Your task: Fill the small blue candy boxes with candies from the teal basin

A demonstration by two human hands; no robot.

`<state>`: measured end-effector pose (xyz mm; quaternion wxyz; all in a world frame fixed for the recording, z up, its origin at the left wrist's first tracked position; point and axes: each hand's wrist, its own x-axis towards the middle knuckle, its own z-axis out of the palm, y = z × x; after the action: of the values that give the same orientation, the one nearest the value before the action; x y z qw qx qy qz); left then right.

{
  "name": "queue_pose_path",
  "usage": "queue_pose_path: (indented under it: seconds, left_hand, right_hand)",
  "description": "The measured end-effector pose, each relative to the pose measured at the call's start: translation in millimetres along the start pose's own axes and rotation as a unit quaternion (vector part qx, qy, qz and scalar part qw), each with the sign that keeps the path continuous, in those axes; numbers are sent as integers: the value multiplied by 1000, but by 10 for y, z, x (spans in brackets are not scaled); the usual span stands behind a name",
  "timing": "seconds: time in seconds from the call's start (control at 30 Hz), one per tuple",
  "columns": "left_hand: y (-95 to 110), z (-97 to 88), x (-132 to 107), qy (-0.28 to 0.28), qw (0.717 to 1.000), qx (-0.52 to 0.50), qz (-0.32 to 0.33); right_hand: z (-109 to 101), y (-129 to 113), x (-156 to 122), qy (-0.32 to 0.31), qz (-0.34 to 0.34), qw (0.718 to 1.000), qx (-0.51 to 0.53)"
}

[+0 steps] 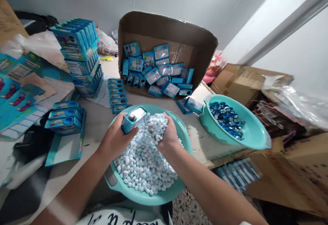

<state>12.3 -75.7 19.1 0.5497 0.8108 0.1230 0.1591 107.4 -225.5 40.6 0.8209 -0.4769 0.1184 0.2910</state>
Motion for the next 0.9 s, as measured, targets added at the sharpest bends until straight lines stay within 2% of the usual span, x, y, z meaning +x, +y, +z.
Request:
queue_pose_path:
  seconds: [0.1,0.23,0.3,0.5,0.7,0.9]
  left_hand:
    - [-8,15,-7,-28,999,16,13]
    - [-55,35,-22,-68,995,25,71]
    - [-76,37,-28,-80,992,24,90]
    - [-72,17,-32,-97,990,22,104]
    - [-67,31,-50,-98,990,25,103]
    - [-71,43,-74,-82,988,31,126]
  right_hand:
    - [88,-233,14,32,-41,989,138]
    - [224,-400,-13,-38,-102,982,153]
    - [308,-406,-58,-53,-120,979,156]
    - [513,-297,-175,8,-129,977,169]
    - [416,-254,-157,-68,-142,979,127]
    - [404,-230,-214,-86,-165,976,110]
